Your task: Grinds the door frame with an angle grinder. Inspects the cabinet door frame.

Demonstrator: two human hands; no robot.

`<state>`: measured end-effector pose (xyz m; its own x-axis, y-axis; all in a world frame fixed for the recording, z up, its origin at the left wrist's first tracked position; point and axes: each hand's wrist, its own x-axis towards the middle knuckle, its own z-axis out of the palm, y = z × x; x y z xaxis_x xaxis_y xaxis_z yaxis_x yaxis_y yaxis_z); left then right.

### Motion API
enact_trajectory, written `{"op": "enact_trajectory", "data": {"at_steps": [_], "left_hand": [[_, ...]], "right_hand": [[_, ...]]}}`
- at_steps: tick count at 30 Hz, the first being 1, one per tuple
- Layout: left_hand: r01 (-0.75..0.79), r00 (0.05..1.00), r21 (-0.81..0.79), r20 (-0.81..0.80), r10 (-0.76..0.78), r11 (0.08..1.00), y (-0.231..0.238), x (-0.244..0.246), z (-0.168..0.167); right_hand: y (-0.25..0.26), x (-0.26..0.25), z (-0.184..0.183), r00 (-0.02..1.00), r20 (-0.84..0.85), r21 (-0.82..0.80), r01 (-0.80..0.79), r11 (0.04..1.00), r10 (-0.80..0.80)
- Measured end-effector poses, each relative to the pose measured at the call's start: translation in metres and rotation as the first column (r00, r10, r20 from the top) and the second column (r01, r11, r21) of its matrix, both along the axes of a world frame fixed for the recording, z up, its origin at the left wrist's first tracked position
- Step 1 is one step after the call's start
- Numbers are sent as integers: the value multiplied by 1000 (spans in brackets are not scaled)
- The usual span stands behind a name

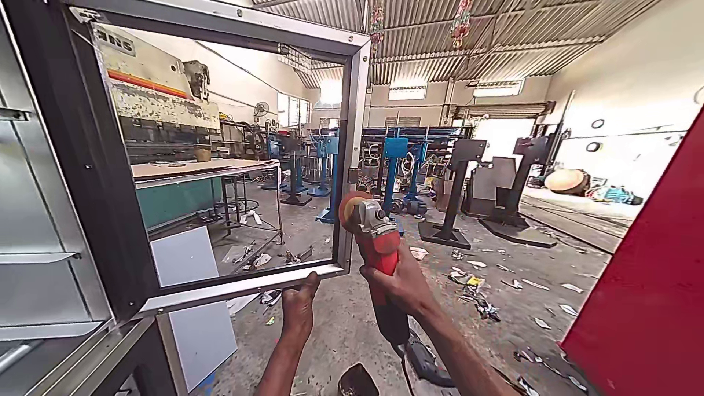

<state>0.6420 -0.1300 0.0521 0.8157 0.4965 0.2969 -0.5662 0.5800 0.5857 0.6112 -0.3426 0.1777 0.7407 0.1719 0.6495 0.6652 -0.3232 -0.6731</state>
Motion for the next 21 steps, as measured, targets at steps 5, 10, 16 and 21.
{"op": "enact_trajectory", "data": {"at_steps": [5, 10, 16, 21], "left_hand": [[-6, 1000, -15, -26, 5, 1000, 0, -1, 1], [-15, 1000, -19, -26, 14, 1000, 0, 0, 0], [-13, 1000, -25, -15, 13, 1000, 0, 1, -1], [-11, 1000, -20, -11, 11, 1000, 0, 1, -1]], "right_hand": [[8, 14, 0, 998, 38, 22, 40, 999, -41], [10, 18, 6, 994, 60, 15, 91, 996, -92], [10, 23, 10, 995, 54, -7, 87, 996, -86], [12, 27, 20, 992, 71, -13, 108, 994, -106]]}}
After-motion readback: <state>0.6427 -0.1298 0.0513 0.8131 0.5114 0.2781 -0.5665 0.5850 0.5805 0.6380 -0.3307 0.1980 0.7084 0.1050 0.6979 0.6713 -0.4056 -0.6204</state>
